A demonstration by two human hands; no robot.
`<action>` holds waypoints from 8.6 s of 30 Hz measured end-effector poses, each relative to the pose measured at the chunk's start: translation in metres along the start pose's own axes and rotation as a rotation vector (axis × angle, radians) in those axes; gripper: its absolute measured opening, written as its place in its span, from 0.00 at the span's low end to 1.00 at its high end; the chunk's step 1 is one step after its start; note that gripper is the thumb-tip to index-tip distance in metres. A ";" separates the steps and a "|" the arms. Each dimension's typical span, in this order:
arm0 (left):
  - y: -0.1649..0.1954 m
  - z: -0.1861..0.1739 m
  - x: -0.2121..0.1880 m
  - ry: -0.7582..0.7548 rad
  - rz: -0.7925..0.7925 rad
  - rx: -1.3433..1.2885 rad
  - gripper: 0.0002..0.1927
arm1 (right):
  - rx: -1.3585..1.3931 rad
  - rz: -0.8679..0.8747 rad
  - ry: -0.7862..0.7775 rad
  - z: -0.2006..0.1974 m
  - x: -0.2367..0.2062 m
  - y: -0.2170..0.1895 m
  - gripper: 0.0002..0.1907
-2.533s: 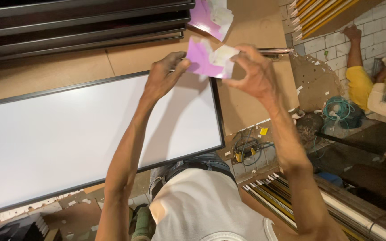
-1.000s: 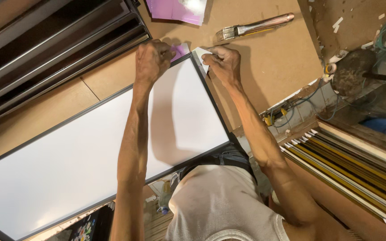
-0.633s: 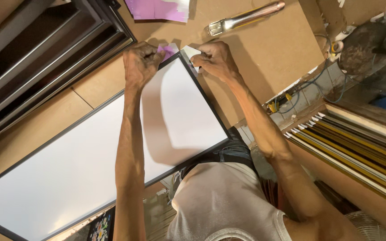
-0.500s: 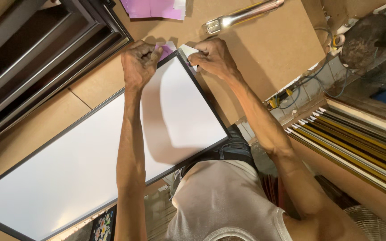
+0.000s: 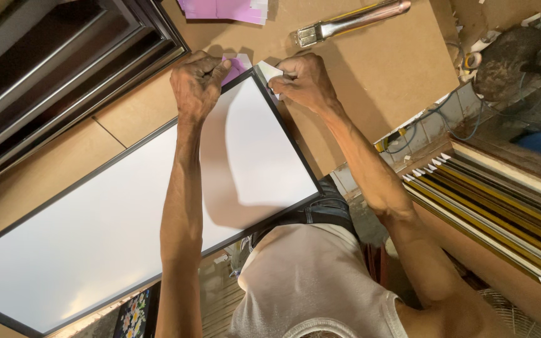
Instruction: The person places a white mat board into a black frame, aligns it, and uses a staple gun to secure the mat to the frame. They repeat this process for several frames, stacking completed units aside.
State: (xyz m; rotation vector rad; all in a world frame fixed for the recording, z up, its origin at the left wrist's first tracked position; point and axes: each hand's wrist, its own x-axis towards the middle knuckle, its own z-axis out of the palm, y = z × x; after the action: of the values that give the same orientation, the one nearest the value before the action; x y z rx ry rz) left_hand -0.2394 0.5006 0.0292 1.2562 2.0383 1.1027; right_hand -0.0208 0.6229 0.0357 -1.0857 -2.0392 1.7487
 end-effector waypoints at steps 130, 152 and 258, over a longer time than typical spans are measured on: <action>0.089 0.082 -0.089 0.702 0.008 0.524 0.24 | -1.443 -0.503 -0.293 -0.016 0.125 -0.121 0.38; 0.154 0.078 -0.263 0.745 0.047 0.195 0.13 | -1.139 -0.500 -0.080 -0.009 0.045 -0.189 0.27; 0.141 0.215 -0.332 0.692 -0.112 0.653 0.17 | -0.110 0.141 -0.759 -0.051 -0.124 0.022 0.12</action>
State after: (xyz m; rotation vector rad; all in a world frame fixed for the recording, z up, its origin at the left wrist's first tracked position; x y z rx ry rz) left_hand 0.1394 0.3193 0.0303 1.0905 3.1339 0.9209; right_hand 0.1051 0.5784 0.0625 -0.6439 -2.5377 2.4099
